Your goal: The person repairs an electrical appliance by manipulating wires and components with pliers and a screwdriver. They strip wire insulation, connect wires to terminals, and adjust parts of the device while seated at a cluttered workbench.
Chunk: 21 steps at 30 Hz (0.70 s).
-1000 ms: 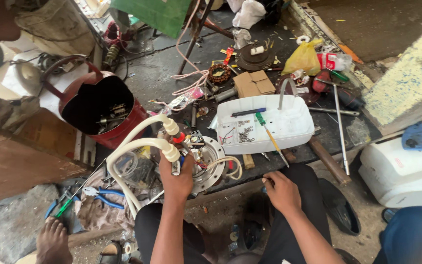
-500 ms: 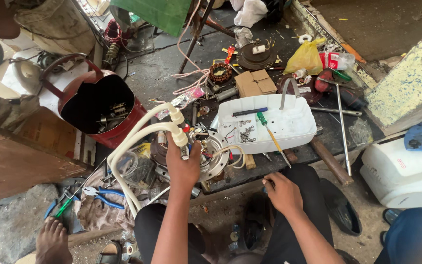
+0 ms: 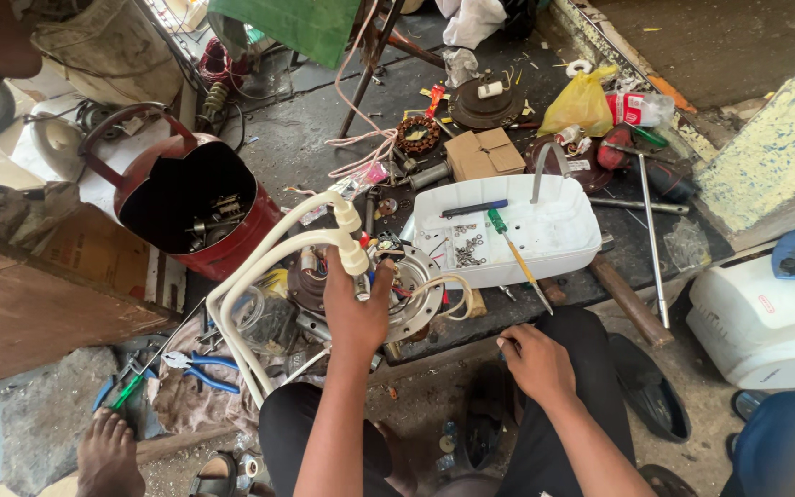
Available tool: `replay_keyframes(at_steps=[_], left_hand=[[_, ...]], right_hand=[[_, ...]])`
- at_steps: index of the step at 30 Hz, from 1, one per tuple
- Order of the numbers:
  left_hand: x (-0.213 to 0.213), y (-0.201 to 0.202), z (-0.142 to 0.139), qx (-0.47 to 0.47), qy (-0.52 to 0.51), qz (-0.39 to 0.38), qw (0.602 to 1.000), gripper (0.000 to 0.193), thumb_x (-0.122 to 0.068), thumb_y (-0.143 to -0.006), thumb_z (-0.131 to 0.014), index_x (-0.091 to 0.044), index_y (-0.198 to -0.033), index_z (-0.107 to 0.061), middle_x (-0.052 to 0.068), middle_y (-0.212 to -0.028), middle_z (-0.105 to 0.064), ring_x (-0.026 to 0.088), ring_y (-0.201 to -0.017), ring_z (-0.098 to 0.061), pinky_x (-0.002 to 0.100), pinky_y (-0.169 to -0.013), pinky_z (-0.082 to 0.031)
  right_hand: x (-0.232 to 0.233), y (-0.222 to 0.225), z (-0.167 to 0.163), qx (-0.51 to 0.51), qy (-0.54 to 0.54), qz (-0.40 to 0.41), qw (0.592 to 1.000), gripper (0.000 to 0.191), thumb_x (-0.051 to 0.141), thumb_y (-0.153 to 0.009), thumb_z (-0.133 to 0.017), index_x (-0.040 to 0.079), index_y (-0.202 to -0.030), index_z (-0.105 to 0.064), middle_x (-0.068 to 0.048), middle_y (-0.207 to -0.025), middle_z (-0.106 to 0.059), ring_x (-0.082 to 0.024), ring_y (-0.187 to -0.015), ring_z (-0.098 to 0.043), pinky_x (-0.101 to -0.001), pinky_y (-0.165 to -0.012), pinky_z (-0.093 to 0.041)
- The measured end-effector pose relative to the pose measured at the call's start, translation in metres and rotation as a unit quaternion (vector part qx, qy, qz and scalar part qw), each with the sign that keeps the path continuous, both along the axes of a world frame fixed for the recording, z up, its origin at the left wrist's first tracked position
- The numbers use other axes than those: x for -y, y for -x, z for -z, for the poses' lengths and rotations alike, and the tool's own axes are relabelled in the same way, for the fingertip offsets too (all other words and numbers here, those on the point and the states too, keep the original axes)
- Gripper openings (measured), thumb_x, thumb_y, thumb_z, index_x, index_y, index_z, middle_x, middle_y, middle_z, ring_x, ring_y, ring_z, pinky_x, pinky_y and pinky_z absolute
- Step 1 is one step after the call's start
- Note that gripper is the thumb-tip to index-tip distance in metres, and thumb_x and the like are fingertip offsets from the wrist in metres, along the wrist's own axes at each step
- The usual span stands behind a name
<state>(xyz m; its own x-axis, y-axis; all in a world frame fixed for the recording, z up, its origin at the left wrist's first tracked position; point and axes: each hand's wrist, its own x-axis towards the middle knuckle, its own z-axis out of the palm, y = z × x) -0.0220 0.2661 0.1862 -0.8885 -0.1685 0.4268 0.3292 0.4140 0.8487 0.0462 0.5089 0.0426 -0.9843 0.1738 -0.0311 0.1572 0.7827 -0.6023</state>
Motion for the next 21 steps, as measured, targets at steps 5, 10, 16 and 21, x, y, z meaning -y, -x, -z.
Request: replay_keyframes(at_steps=[5, 10, 16, 21], left_hand=[[0.001, -0.004, -0.008, -0.035, 0.019, 0.01, 0.999, 0.052, -0.029, -0.095, -0.074, 0.002, -0.132, -0.052, 0.02, -0.116, -0.068, 0.032, -0.103, -0.067, 0.037, -0.094, -0.05], [0.004, -0.006, -0.011, -0.006, 0.007, 0.014, 1.0, 0.054, -0.032, -0.098, -0.07, 0.0, -0.137, -0.052, 0.019, -0.118, -0.07, 0.031, -0.108, -0.069, 0.038, -0.096, -0.05], [0.008, -0.009, -0.009, 0.013, 0.004, 0.013, 1.0, 0.047, -0.031, -0.097, -0.07, -0.003, -0.132, -0.058, 0.016, -0.11, -0.073, 0.029, -0.101, -0.071, 0.037, -0.091, -0.052], [0.017, -0.011, -0.006, 0.073, -0.047, 0.057, 0.995, 0.041, -0.025, -0.092, -0.077, -0.001, -0.123, -0.064, 0.011, -0.101, -0.075, 0.018, -0.093, -0.067, 0.032, -0.087, -0.053]], right_hand=[[0.001, -0.001, 0.001, -0.024, -0.009, -0.006, 1.0, 0.018, 0.028, -0.091, -0.066, 0.013, -0.096, -0.075, -0.003, -0.094, -0.074, -0.027, -0.089, -0.072, -0.0418, -0.076, -0.055], [0.003, 0.001, 0.003, -0.006, -0.02, -0.007, 1.0, 0.02, 0.03, -0.091, -0.065, 0.013, -0.096, -0.075, -0.003, -0.096, -0.074, -0.028, -0.091, -0.071, -0.0424, -0.077, -0.055], [0.004, 0.002, 0.003, 0.0, -0.024, -0.009, 1.0, 0.021, 0.03, -0.091, -0.065, 0.013, -0.097, -0.074, -0.003, -0.097, -0.075, -0.029, -0.092, -0.071, -0.0434, -0.078, -0.055], [0.004, 0.002, 0.003, 0.003, -0.021, -0.009, 1.0, 0.021, 0.03, -0.091, -0.065, 0.014, -0.098, -0.075, -0.003, -0.098, -0.075, -0.028, -0.093, -0.071, -0.0433, -0.079, -0.055]])
